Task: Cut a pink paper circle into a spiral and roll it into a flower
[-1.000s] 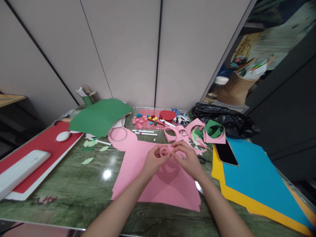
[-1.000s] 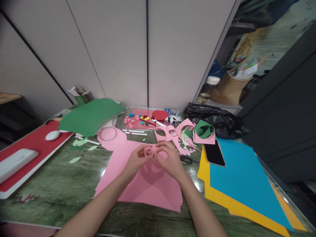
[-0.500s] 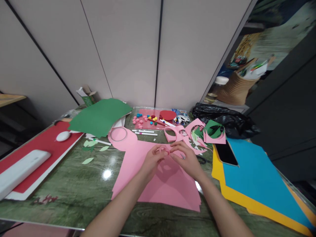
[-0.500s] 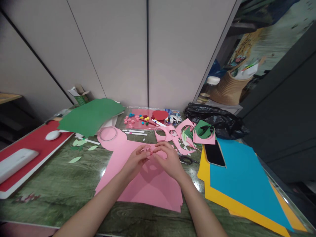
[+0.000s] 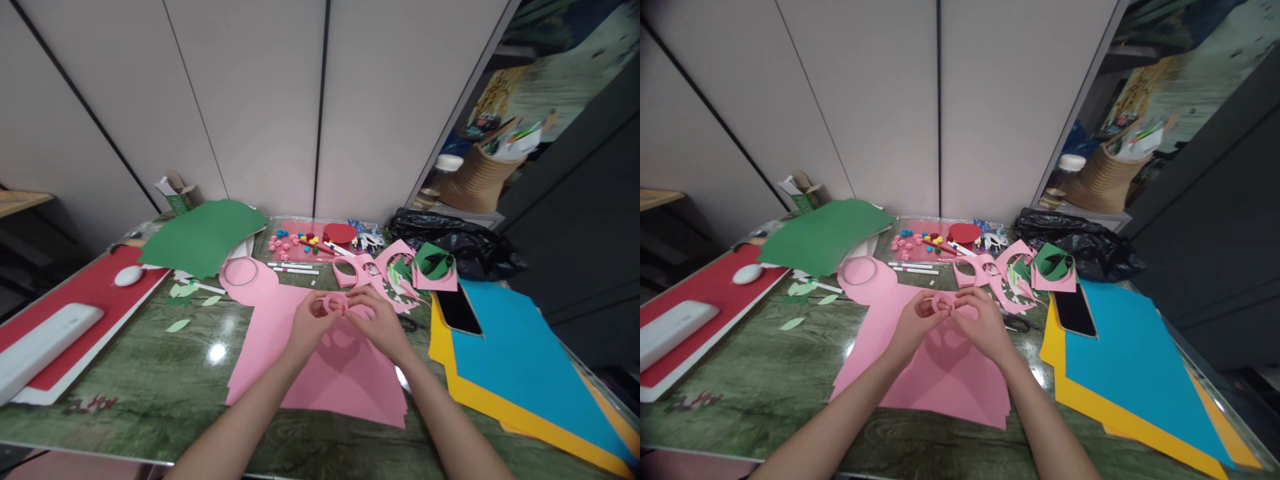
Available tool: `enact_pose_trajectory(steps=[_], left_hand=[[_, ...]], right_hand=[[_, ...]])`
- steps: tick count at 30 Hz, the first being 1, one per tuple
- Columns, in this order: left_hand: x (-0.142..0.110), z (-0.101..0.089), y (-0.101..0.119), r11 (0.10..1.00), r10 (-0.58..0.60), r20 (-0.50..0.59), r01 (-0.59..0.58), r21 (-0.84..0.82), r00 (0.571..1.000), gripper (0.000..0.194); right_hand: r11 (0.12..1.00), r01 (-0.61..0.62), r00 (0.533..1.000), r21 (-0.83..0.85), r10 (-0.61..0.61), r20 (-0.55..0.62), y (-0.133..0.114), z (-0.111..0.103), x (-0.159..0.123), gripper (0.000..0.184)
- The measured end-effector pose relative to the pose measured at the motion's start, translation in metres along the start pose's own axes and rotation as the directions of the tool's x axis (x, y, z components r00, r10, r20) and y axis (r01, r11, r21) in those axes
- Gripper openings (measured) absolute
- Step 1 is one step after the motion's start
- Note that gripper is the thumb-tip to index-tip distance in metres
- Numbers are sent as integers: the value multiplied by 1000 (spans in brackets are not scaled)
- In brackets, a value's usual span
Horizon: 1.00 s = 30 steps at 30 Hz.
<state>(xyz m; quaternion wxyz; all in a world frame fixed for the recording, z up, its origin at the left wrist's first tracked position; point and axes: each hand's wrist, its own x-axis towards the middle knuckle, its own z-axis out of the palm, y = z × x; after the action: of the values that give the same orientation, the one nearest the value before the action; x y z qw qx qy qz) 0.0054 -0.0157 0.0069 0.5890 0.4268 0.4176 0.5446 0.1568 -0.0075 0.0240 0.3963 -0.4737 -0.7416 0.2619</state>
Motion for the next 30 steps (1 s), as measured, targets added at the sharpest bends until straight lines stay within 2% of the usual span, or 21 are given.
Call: enact_pose_trajectory(steps=[7,15,22,27,30], left_hand=[[-2,1,2,997,44,18,-45,55,999,29],[-3,0,-1,998,54,23,-54,27,998,30],[-3,2,5,992,122,53,-125,38,991,23],[-2,1,3,996,84,2,-84,26,996,25],[-1,0,0,998,56,-8,-56,-9,998,28]], right_hand=[[999,-32,999,32,31,21,0,-1,0,5],[995,-41,999,96,39,18,0,-1,1,5],[994,-47,999,102,45,20,1,-1,1,3],[987,-44,998,154,37,49,2,-2,2,7],[987,-45,999,154,43,13,2,-2,2,10]])
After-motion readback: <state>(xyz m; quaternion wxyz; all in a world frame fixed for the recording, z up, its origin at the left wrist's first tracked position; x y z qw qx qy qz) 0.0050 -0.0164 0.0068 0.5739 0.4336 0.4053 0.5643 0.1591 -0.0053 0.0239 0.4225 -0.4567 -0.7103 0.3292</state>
